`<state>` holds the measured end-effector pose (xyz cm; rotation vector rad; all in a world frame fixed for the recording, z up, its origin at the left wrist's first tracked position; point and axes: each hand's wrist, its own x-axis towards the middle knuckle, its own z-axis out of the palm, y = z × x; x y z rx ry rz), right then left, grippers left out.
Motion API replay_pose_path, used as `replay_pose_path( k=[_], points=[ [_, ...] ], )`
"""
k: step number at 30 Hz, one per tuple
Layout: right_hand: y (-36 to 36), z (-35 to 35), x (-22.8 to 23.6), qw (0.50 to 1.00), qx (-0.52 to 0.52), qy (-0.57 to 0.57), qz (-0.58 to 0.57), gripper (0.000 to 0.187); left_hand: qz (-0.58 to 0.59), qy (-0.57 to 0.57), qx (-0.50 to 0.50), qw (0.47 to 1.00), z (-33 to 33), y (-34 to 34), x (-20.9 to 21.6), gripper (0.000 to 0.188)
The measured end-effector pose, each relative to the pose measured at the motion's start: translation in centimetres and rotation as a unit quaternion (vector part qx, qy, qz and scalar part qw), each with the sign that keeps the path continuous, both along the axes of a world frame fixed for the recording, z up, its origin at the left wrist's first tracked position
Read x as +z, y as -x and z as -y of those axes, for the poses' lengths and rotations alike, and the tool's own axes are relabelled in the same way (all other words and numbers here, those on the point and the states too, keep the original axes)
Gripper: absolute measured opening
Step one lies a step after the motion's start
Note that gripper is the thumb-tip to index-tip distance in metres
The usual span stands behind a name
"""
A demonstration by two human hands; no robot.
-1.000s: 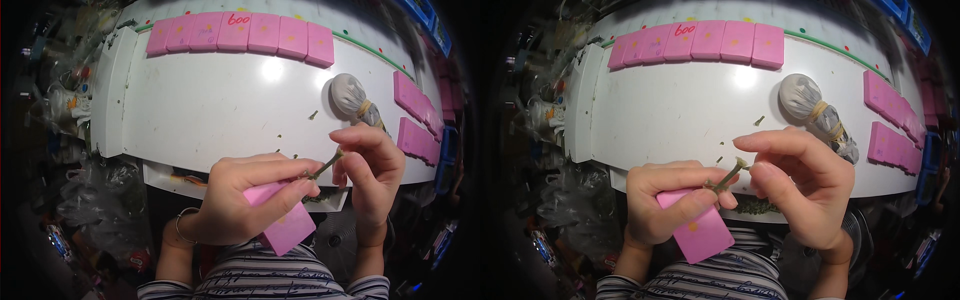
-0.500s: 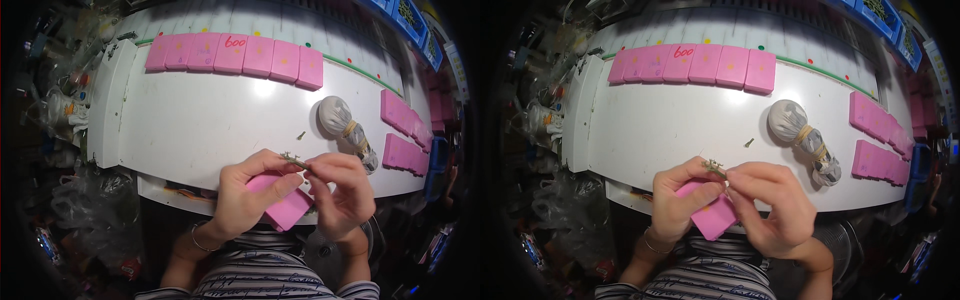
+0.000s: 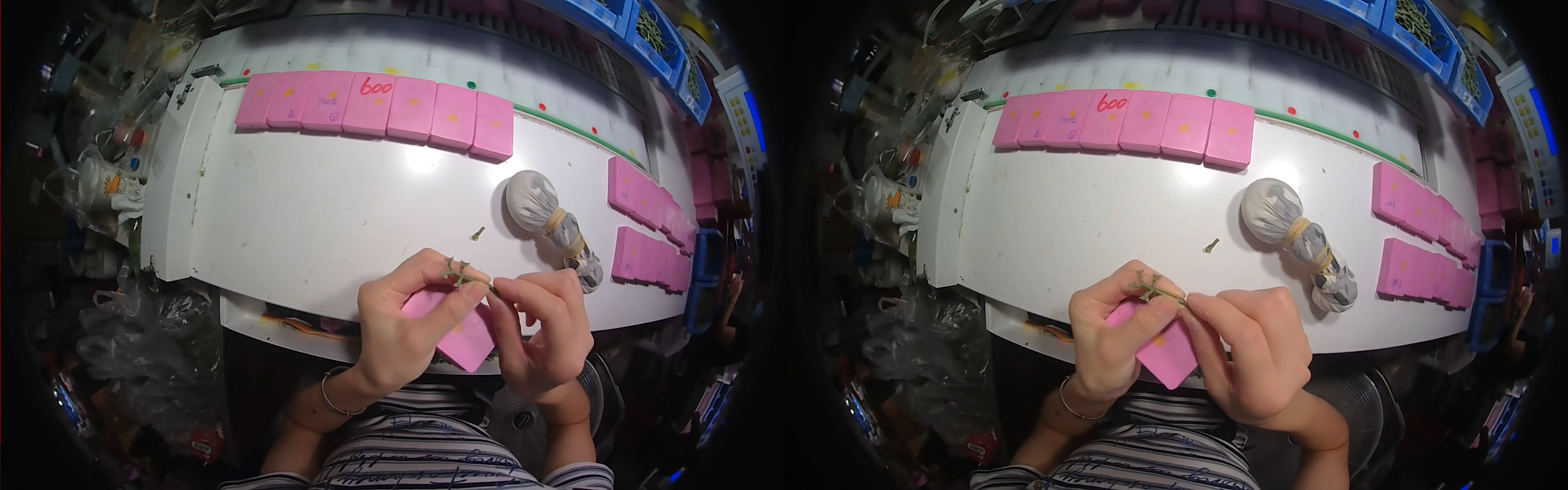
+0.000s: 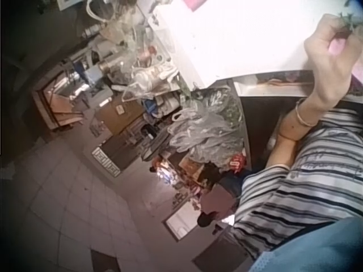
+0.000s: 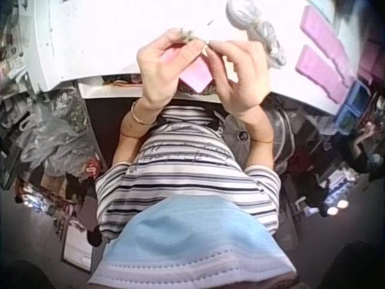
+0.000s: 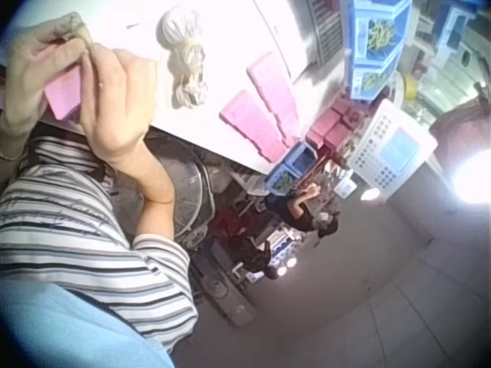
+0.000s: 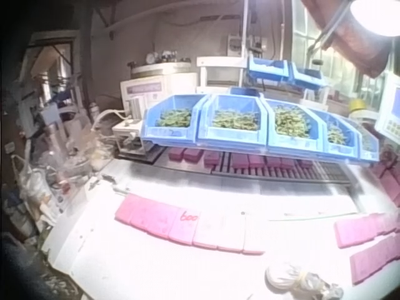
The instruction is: The recorder is shown assembling small, colorful components into a pink mold or fixture, possibly for industrial parts or toys.
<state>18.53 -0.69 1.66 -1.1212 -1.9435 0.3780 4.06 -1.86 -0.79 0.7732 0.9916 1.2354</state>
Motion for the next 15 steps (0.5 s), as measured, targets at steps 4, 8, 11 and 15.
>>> replay_pose_path(
  k=[4, 8, 11, 15],
  points=[
    [-0.3, -0.4, 0.5, 0.998, 0.007, -0.034, 0.051, 0.025, -0.053, -0.094, 0.015, 0.994, 0.0, 0.0, -0.1, 0.008],
    [-0.7, -0.6, 0.7, 0.993, 0.022, 0.114, -0.027, 0.011, -0.112, -0.152, 0.013, 0.982, -0.4, 0.3, 0.2, 0.008],
    [-1.2, -0.7, 0.3, 0.965, 0.061, 0.233, -0.105, 0.005, -0.141, -0.155, 0.01, 0.978, -0.7, 0.5, 0.4, 0.008],
    [-2.4, -0.7, 1.2, 0.944, 0.042, 0.319, -0.072, 0.004, -0.153, -0.139, 0.008, 0.978, -0.6, 0.7, 0.2, 0.008]
  ],
)
